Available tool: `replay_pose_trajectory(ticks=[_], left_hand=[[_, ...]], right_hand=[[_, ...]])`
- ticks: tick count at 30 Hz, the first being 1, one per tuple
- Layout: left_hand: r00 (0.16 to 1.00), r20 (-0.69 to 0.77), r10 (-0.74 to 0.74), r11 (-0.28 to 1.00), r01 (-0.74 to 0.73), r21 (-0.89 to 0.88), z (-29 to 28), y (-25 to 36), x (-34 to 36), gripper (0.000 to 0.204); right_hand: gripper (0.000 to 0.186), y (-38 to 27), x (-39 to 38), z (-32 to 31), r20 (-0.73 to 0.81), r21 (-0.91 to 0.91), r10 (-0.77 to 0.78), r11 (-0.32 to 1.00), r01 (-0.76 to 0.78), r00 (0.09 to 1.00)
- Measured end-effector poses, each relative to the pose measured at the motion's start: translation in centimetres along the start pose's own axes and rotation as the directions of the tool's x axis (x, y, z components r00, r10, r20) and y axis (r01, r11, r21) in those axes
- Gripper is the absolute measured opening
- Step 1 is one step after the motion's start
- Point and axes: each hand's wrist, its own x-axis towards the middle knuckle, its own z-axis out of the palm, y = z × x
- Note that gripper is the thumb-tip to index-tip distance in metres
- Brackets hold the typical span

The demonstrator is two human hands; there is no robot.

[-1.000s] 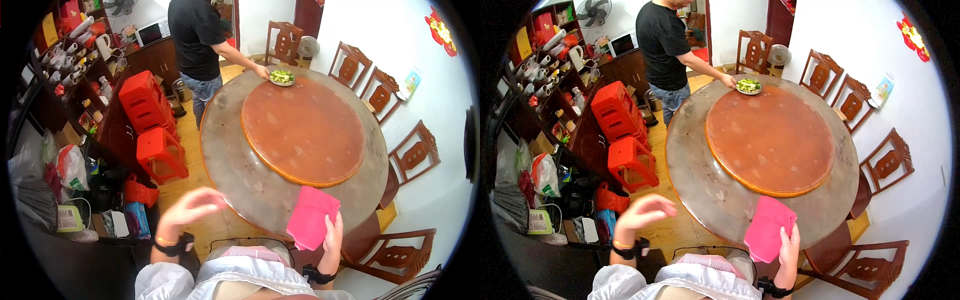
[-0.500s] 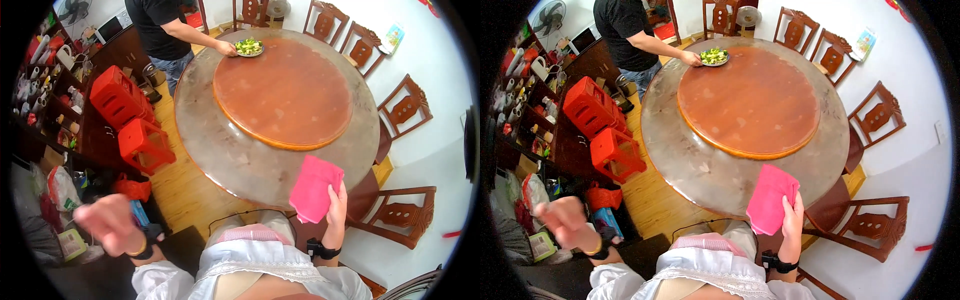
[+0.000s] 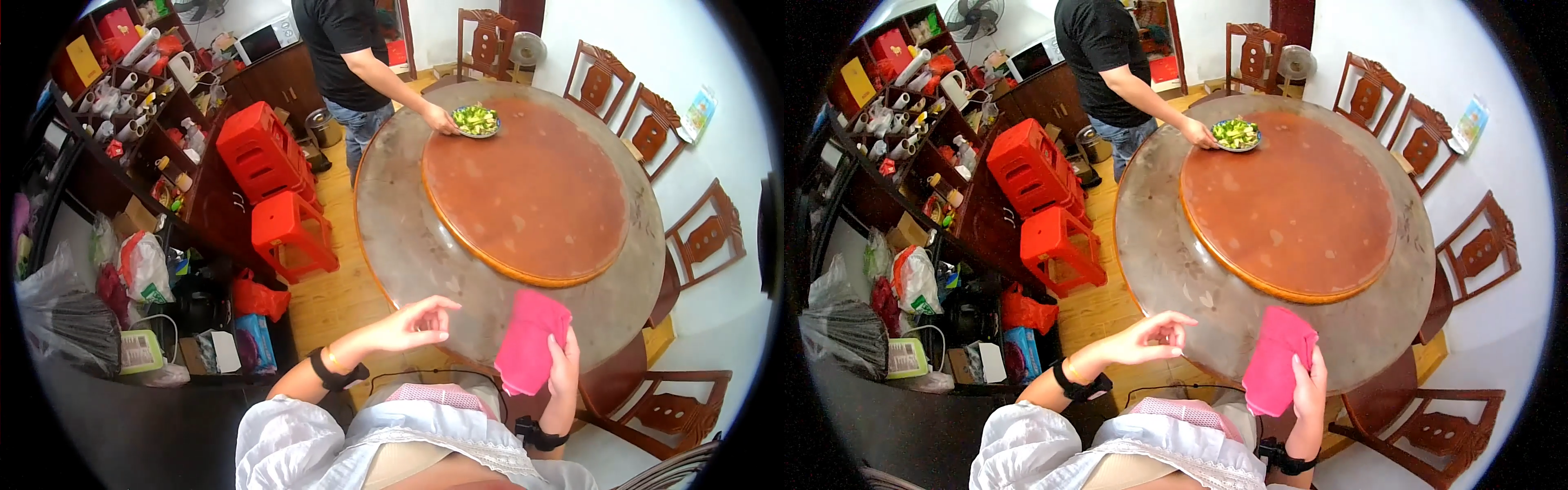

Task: Wiping a circular glass dining table with a pink cloth.

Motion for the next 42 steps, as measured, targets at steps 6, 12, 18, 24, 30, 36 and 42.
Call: replay_pose_trajectory(ticks=[6,12,18,24,30,36,42], left_hand=[[0.951,0.026,-0.309,0.939,0.3,0.171,-0.4,-6.0,3.7,0.069],[0.893,0.224,-0.39,0.839,0.445,-0.315,1.2,-7.3,5.1,0.071],[0.896,0.196,-0.399,0.849,0.442,-0.291,1.6,-6.2,4.0,0.061],[0.903,0.031,-0.428,0.903,0.429,-0.025,2.2,-8.0,6.9,0.046],[0.929,-0.072,-0.364,0.831,0.358,0.425,5.8,-12.4,10.8,0.034],[0.935,-0.043,-0.351,0.462,0.213,0.861,9.8,-13.6,15.8,0.034],[0.927,-0.024,-0.373,0.423,0.193,0.885,11.3,-12.7,17.5,0.036]], right_hand=[[0.044,0.0,0.3,2.2,0.143,0.069,0.008,0.997,-0.018,0.99],[0.045,0.2,-0.2,3.3,0.202,0.181,0.056,0.979,-0.094,0.978],[0.046,0.6,-0.6,3.1,0.197,0.189,0.107,0.971,-0.144,0.975],[0.037,1.7,-0.5,1.0,0.062,-0.522,-0.16,0.836,0.169,0.985],[0.032,6.1,0.4,-3.1,-0.093,-0.719,-0.193,0.691,0.068,0.977],[0.029,9.6,1.1,-7.9,-0.319,-0.711,-0.256,0.701,-0.052,0.912],[0.034,10.8,2.9,-11.4,-0.414,-0.723,-0.135,0.649,-0.235,0.9]])
